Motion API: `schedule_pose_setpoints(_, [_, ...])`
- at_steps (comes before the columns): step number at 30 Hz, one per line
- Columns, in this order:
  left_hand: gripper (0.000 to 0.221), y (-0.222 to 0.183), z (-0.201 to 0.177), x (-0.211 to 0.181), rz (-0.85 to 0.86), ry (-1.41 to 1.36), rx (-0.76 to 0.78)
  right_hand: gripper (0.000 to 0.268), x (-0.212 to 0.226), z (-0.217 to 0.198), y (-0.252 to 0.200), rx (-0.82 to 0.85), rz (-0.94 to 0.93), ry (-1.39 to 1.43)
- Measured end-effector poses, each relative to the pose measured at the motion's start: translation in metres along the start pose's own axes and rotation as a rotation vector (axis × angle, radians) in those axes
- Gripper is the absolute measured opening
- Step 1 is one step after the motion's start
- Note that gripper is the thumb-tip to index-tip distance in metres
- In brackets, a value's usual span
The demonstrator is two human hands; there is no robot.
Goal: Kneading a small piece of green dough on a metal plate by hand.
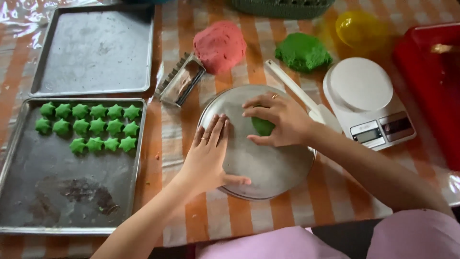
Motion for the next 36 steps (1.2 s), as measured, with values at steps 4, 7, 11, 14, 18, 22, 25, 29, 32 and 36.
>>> schedule_pose_setpoints(4, [0.150,-0.001,-0.001,-0.002,0.007,-0.017,-0.004,0.061,-0.005,-0.008,-0.005,0.141,0.067,-0.030])
schedule_pose_setpoints(7, [0.152,0.000,0.000,0.000,0.016,-0.014,-0.008,0.058,0.005,-0.016,0.000,0.156,0.161,0.204])
schedule_pose_setpoints(11, [0.150,-0.002,0.005,0.000,0.028,0.014,-0.061,0.049,0.028,-0.018,0.010,0.063,0.081,0.608])
schedule_pose_setpoints(14, [0.151,-0.004,0.003,0.000,0.030,0.041,-0.074,0.043,0.030,-0.022,0.007,-0.016,-0.016,0.530])
schedule_pose_setpoints(18, [0.152,-0.003,0.006,0.001,0.018,0.057,-0.060,0.040,0.039,-0.016,0.006,-0.112,0.184,0.409])
schedule_pose_setpoints(22, [0.152,-0.003,0.009,0.002,0.016,0.028,-0.067,0.028,0.050,0.020,-0.006,-0.081,0.168,0.168])
schedule_pose_setpoints(25, [0.151,-0.001,0.003,0.003,0.047,0.020,-0.121,0.025,0.062,0.012,-0.011,-0.157,-0.251,0.076])
schedule_pose_setpoints(29, [0.150,-0.001,0.008,-0.001,0.027,0.005,-0.096,0.022,0.005,0.023,-0.002,-0.092,0.177,0.478])
schedule_pose_setpoints(32, [0.148,-0.004,0.004,-0.001,0.020,0.008,-0.140,0.025,0.008,0.036,0.003,-0.114,0.309,0.447])
schedule_pose_setpoints(36, [0.150,-0.006,0.004,-0.001,0.041,-0.024,-0.154,0.016,0.066,0.028,-0.010,-0.107,-0.296,0.254])
Point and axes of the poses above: each hand's wrist, its own y-axis towards the middle knuckle, its own z-axis out of the palm, x = y × z, the point moved 7 cm from there along y, towards the middle knuckle, and after that the axes turned 5 degrees about -x, right-handed, at the moved point
